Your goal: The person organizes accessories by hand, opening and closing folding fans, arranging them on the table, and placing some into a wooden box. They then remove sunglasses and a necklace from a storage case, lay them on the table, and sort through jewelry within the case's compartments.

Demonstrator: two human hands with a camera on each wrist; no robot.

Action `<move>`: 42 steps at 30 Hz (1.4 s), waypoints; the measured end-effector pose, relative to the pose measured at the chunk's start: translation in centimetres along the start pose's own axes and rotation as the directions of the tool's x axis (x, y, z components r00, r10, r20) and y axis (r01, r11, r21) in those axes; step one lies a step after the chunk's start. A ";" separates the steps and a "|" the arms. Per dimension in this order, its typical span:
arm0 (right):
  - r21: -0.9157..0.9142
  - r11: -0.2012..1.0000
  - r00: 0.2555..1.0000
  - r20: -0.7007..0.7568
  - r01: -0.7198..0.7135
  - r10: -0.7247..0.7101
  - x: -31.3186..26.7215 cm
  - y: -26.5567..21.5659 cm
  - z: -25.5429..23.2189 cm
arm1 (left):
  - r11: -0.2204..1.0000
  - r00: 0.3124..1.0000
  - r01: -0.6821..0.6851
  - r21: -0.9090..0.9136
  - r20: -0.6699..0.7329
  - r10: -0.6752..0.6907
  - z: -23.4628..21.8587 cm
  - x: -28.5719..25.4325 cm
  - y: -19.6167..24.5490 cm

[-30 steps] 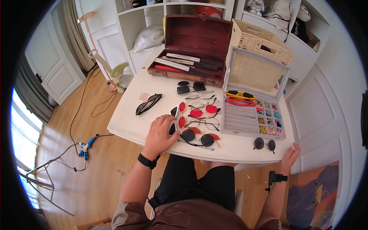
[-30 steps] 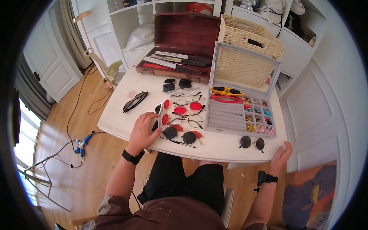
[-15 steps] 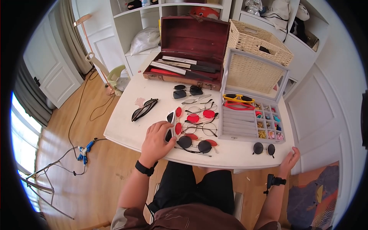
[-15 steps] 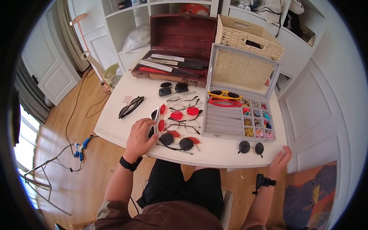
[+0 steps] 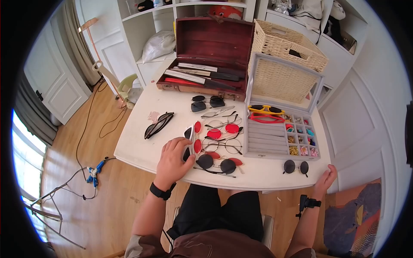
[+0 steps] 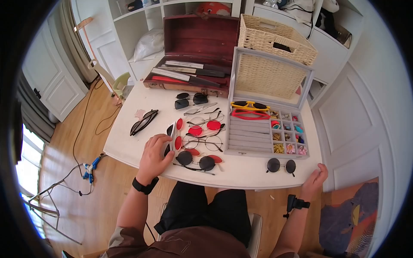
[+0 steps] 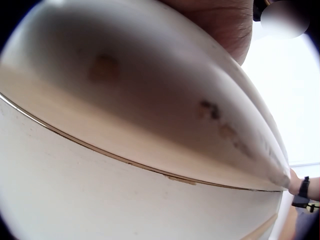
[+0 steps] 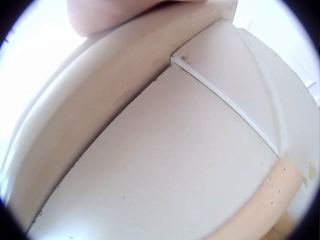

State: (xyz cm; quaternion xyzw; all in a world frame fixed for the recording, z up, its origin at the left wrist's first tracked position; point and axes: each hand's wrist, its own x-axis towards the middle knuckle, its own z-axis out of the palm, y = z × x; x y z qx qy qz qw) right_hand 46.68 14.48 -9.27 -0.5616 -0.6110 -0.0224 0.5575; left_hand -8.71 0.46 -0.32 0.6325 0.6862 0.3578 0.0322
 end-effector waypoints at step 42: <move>-0.049 0.996 0.997 -0.021 0.079 -0.080 0.2 -0.8 0.2 | 0.999 0.999 0.009 -0.037 -0.046 -0.011 0.2 -0.2 -0.5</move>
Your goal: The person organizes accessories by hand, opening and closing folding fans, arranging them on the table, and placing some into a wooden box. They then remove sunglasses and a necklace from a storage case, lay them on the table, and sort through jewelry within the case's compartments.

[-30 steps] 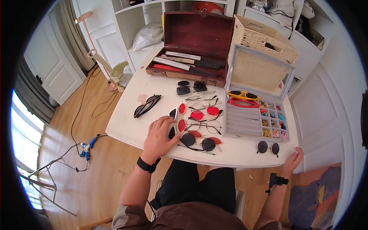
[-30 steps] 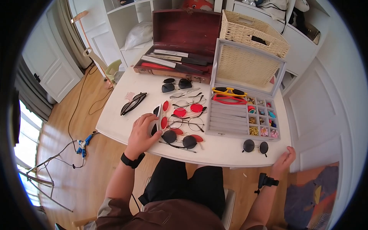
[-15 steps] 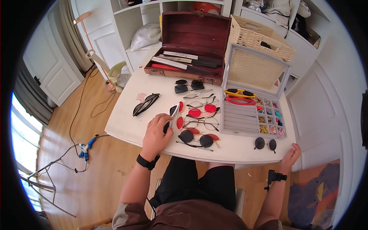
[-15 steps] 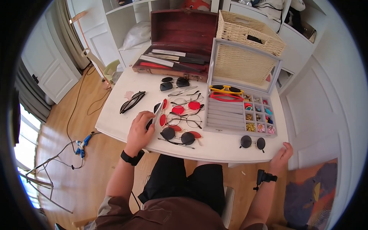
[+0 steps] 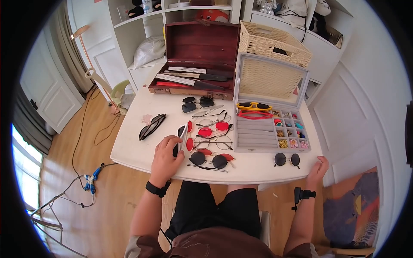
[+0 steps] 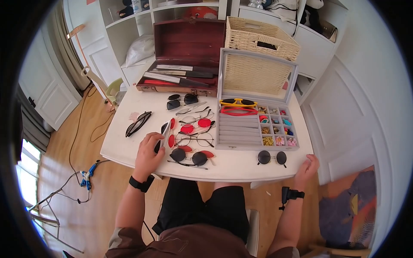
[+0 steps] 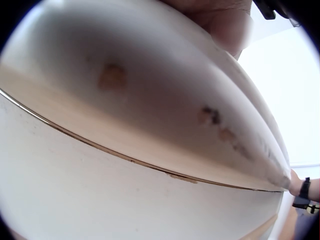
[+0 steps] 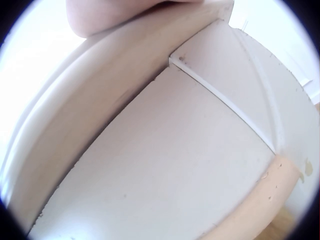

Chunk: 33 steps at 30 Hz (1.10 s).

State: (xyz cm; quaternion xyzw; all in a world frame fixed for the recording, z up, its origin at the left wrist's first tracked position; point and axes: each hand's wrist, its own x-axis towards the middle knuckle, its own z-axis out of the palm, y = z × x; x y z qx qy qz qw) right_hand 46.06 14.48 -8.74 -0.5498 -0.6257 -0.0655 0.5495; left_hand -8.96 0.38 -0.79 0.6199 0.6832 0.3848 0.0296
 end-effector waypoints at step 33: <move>-0.071 0.997 0.998 0.058 0.039 -0.035 0.3 0.1 -0.2 | 0.929 0.997 -0.048 0.367 -0.044 0.069 -1.1 -0.7 -0.3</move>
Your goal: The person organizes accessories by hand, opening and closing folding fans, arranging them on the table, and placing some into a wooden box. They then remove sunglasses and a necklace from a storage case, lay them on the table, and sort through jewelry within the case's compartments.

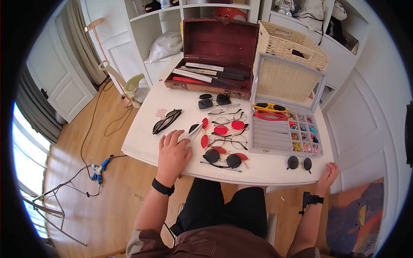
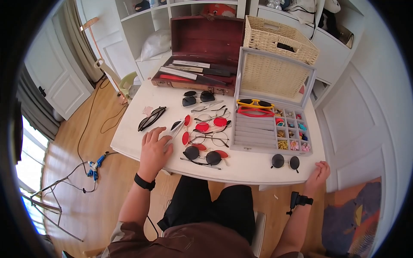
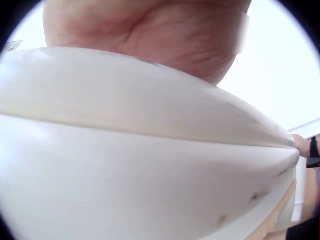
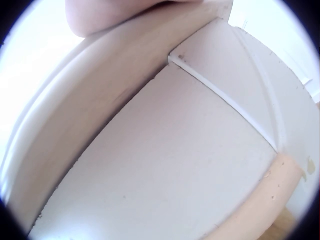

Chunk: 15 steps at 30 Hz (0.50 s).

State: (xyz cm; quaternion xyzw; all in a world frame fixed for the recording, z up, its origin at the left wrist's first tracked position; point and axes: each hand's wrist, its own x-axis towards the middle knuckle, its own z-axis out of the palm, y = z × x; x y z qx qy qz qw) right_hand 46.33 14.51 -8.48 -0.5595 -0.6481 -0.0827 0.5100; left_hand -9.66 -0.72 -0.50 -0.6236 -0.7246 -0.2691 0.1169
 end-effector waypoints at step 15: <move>0.025 1.000 1.000 -0.030 -0.007 0.008 0.0 -0.7 0.0 | 0.975 0.993 -0.105 0.193 0.066 0.094 -0.5 0.9 -0.5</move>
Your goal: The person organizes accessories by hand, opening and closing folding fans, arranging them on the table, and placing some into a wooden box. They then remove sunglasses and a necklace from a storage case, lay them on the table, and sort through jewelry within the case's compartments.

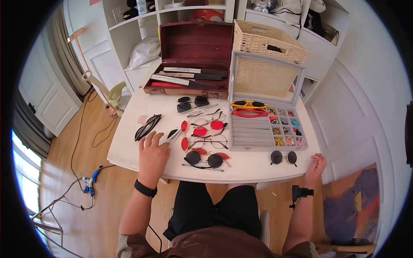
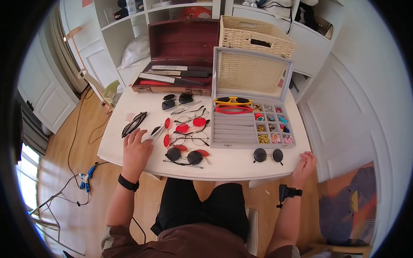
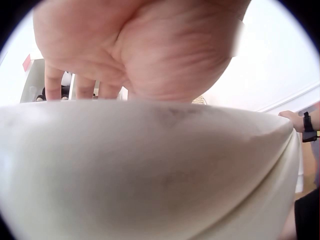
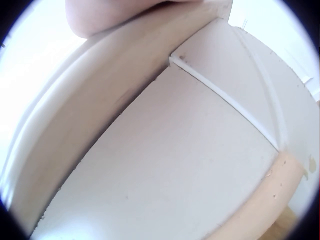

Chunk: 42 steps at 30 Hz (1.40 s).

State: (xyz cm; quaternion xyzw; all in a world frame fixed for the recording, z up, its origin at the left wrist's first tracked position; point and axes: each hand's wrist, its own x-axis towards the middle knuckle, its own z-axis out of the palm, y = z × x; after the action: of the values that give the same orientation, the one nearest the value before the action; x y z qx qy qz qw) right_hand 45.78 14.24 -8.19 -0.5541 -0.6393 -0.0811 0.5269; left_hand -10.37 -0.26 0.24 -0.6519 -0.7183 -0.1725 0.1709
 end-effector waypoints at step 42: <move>0.457 0.881 0.991 0.109 -0.123 0.082 3.1 -9.7 -3.9 | 0.939 0.969 -0.100 -0.329 -0.247 0.016 -4.4 -1.4 0.6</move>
State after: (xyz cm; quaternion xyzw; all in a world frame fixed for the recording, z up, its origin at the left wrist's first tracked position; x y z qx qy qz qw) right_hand 40.90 9.92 0.49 -0.4485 -0.6322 0.1258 0.6192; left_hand -9.55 -3.53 3.45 -0.6669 -0.6321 -0.3661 0.1470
